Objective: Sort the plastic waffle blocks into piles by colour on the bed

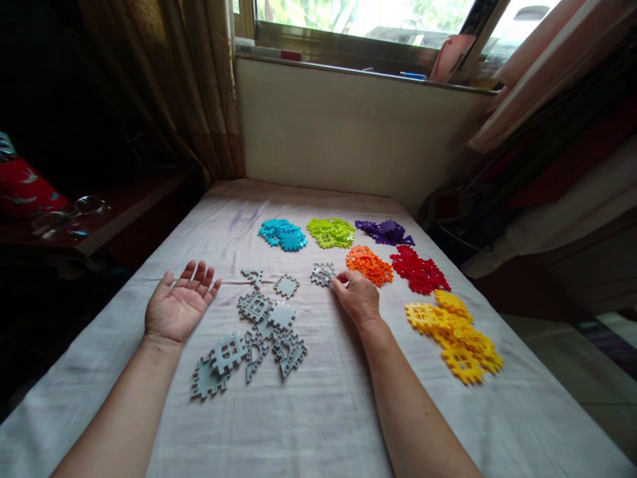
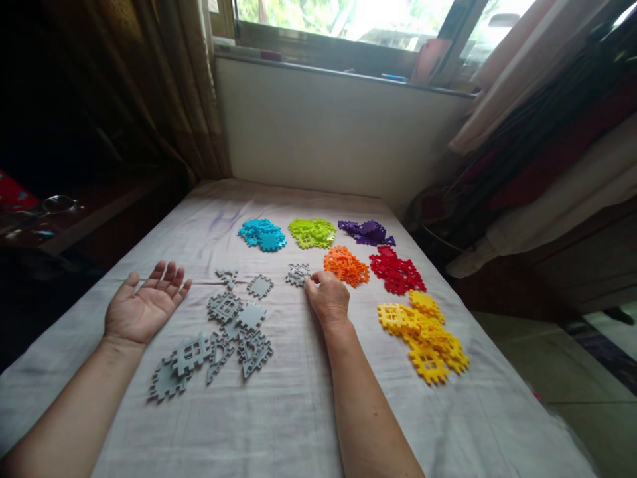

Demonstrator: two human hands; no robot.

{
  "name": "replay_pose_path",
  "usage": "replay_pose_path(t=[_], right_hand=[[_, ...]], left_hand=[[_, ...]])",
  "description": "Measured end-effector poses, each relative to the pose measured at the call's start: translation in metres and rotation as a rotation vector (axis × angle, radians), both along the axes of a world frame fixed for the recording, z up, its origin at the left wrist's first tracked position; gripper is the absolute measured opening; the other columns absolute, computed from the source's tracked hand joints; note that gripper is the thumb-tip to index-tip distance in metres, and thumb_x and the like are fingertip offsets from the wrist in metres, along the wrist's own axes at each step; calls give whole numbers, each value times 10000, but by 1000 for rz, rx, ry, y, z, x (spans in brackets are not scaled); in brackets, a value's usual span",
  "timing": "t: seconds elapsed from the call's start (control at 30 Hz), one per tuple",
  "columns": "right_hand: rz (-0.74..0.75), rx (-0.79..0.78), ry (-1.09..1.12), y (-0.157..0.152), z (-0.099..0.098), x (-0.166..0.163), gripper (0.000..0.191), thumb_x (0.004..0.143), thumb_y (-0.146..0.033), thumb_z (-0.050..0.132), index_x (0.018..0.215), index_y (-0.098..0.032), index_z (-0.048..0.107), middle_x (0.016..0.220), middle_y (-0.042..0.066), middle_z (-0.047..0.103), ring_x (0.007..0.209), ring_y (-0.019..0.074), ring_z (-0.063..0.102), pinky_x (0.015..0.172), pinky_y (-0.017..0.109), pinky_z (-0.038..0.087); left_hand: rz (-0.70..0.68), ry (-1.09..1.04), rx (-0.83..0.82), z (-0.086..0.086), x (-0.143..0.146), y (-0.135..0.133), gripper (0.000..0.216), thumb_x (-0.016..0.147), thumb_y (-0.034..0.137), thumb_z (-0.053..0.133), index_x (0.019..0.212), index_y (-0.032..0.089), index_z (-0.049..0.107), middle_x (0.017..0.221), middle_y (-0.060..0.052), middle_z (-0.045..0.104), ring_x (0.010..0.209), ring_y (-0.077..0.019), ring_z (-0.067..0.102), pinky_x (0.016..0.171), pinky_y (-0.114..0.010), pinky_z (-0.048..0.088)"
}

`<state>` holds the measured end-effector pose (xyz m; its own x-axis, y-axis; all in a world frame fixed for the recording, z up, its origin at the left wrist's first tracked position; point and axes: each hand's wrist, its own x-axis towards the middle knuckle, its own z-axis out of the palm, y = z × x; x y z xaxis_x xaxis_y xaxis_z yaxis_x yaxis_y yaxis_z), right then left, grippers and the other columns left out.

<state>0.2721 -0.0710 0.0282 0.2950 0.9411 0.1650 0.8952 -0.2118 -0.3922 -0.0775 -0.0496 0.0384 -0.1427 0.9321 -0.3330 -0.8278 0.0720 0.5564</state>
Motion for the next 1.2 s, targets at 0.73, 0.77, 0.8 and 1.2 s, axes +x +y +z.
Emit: replay_pose_path(t=[0.73, 0.77, 0.8, 1.2], right_hand=[[589, 76, -88, -7, -11, -50, 274, 898, -237, 634, 1145, -298, 738, 1419, 89, 592, 1328, 285, 487, 1059, 483, 426], [588, 69, -74, -7, -11, -50, 221, 899, -242, 639, 1085, -288, 749, 1401, 87, 605, 1320, 281, 491, 1058, 484, 426], [589, 68, -57, -7, -11, -49, 169, 894, -245, 650, 1024, -272, 753, 1380, 88, 620, 1308, 278, 500, 1058, 479, 427], [438, 241, 121, -2, -15, -42, 209, 976, -290, 500, 970, -206, 692, 990, 88, 740, 926, 199, 667, 874, 296, 490]], left_hand=[[-3, 5, -7, 2, 2, 0, 281, 955, 387, 471, 1104, 234, 654, 1036, -81, 753, 985, -243, 721, 899, -470, 590], [-2, 2, -10, 2, 3, 0, 279, 951, 386, 481, 1112, 236, 653, 1038, -81, 753, 988, -244, 719, 904, -475, 587], [-1, 1, -11, 2, 3, 0, 280, 948, 386, 487, 1117, 235, 652, 1039, -82, 752, 990, -244, 719, 907, -478, 586], [-10, 30, -6, 2, 3, 0, 316, 971, 377, 422, 1055, 184, 657, 994, -97, 755, 956, -240, 726, 832, -447, 611]])
